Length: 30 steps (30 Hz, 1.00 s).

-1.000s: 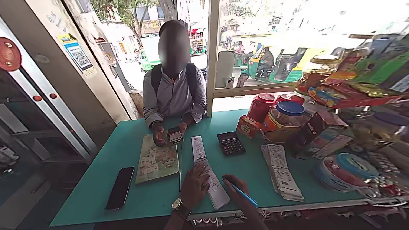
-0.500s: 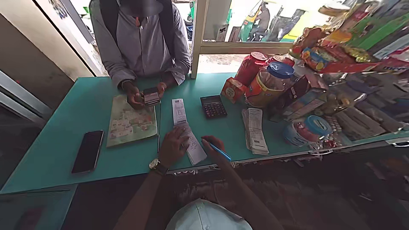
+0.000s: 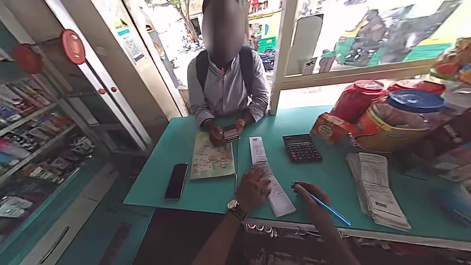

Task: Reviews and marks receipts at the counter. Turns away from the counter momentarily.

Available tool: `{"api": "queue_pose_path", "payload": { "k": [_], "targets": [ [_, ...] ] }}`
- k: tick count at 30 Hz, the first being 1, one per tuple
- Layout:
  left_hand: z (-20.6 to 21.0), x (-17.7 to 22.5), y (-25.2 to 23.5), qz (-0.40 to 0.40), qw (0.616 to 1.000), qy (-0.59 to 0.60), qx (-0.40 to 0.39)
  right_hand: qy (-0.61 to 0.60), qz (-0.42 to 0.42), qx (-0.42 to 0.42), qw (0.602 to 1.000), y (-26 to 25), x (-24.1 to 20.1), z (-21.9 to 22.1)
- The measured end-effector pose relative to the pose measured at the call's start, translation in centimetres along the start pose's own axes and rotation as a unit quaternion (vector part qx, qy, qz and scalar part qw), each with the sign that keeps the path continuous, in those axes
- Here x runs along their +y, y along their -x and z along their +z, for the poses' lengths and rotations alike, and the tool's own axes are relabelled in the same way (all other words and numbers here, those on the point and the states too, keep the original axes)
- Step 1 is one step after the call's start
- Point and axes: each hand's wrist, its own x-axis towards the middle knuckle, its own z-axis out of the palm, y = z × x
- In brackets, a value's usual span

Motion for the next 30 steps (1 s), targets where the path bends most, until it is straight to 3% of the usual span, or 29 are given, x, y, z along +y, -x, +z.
{"api": "queue_pose_path", "payload": {
  "k": [2,6,10,12,15,19,30],
  "targets": [
    [0.3,0.6,-0.8,0.008,1.000,0.001,-0.003,-0.016,-0.023,0.014,1.000,0.4,-1.8,-0.6],
    [0.3,-0.2,0.4,0.008,1.000,0.009,0.006,-0.042,0.004,-0.120,0.992,2.2,-4.5,0.7],
    [0.3,-0.1,-0.6,0.014,1.000,0.004,0.003,0.057,-0.051,-0.014,0.997,0.3,-2.9,-1.2],
    [0.6,-0.2,-0.5,0.008,1.000,0.002,0.002,0.113,-0.131,-0.014,0.985,-0.9,-4.5,-2.5],
    [0.7,-0.3,-0.3,0.015,1.000,-0.005,-0.005,0.153,-0.161,-0.020,0.975,-1.7,-4.8,-2.0],
    [0.4,0.1,-0.4,0.009,1.000,-0.004,-0.015,0.223,-0.101,-0.013,0.969,-1.5,1.1,-1.7],
    [0.6,0.3,-0.7,0.007,1.000,-0.009,-0.015,0.235,-0.071,-0.004,0.969,-1.6,1.3,-2.0]
  ]
}}
